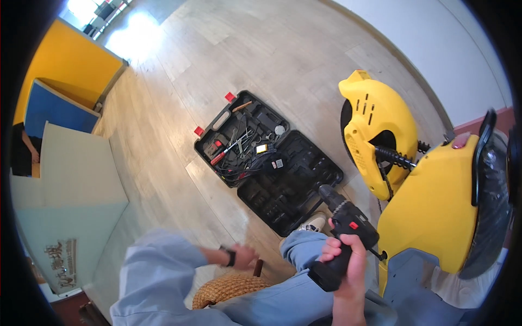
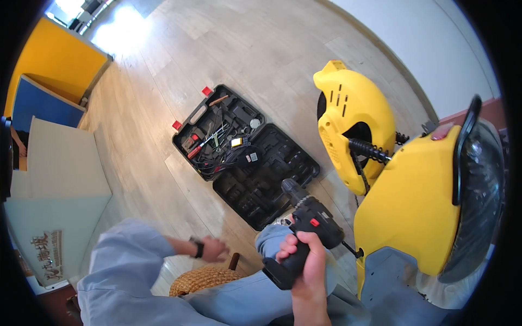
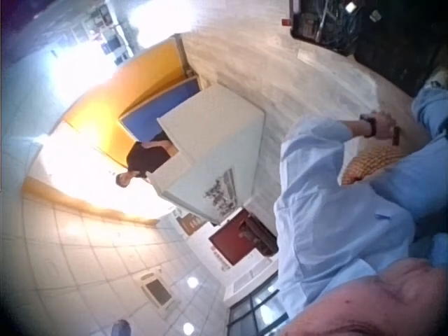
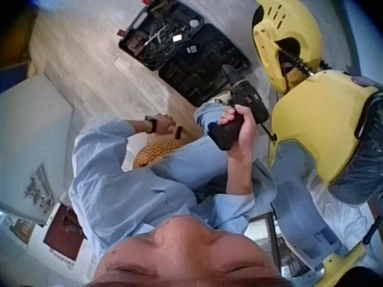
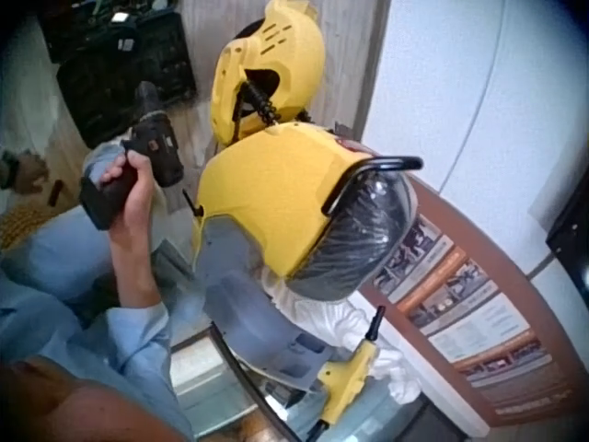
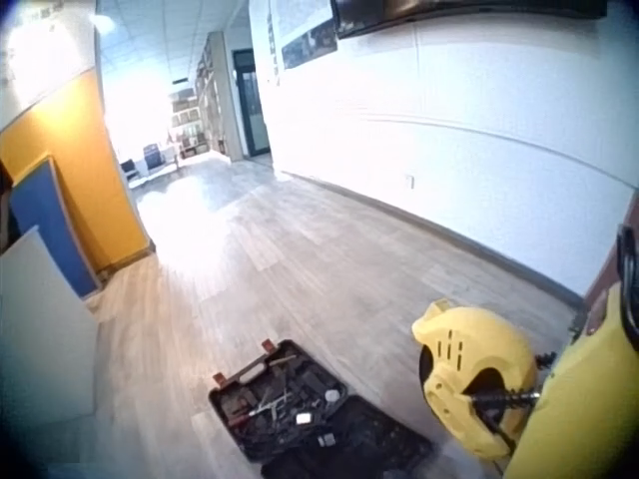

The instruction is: Attaching a bit to a power drill and working on a yellow scooter plastic panel.

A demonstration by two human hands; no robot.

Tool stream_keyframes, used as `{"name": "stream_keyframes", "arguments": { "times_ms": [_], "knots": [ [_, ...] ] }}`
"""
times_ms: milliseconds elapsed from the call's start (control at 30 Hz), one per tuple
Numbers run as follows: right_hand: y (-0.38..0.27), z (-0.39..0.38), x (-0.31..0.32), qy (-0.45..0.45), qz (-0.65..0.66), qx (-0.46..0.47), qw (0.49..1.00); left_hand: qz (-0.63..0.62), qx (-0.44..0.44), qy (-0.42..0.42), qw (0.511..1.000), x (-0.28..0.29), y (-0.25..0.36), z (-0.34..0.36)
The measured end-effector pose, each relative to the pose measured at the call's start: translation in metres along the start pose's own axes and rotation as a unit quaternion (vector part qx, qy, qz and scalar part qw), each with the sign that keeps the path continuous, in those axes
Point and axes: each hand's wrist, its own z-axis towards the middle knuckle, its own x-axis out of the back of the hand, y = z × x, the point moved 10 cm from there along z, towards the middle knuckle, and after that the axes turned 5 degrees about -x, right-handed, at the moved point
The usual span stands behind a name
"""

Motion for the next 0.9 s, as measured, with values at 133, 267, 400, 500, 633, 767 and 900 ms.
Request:
{"name": "stream_keyframes", "arguments": {
  "times_ms": [133, 267, 400, 500, 633, 767, 900],
  "knots": [
    [-0.002, -0.008, 0.003, -0.005, 0.005, 0.027, 1.0, -0.098, -0.054, -0.13, 0.985, -0.063, 0.02, -0.067],
    [0.006, -0.023, 0.011, -0.018, -0.052, 0.012, 0.998, 0.024, 0.181, 0.255, 0.95, 0.078, -0.122, -0.067],
    [0.017, -0.026, 0.026, 0.026, -0.091, -0.065, 0.993, 0.008, 0.393, 0.472, 0.789, 0.195, -0.272, -0.103],
    [0.025, -0.025, 0.02, 0.023, -0.055, -0.108, 0.992, -0.101, 0.444, 0.524, 0.72, 0.217, -0.344, -0.101],
    [0.015, -0.029, 0.023, 0.064, -0.069, -0.084, 0.992, -0.131, 0.465, 0.506, 0.714, 0.224, -0.414, -0.06],
    [0.006, -0.027, 0.027, 0.035, -0.031, -0.083, 0.995, -0.11, 0.411, 0.513, 0.745, 0.227, -0.459, -0.026],
    [-0.003, -0.023, 0.041, 0.09, 0.016, -0.063, 0.994, -0.156, 0.354, 0.501, 0.774, 0.239, -0.484, -0.025]
  ]
}}
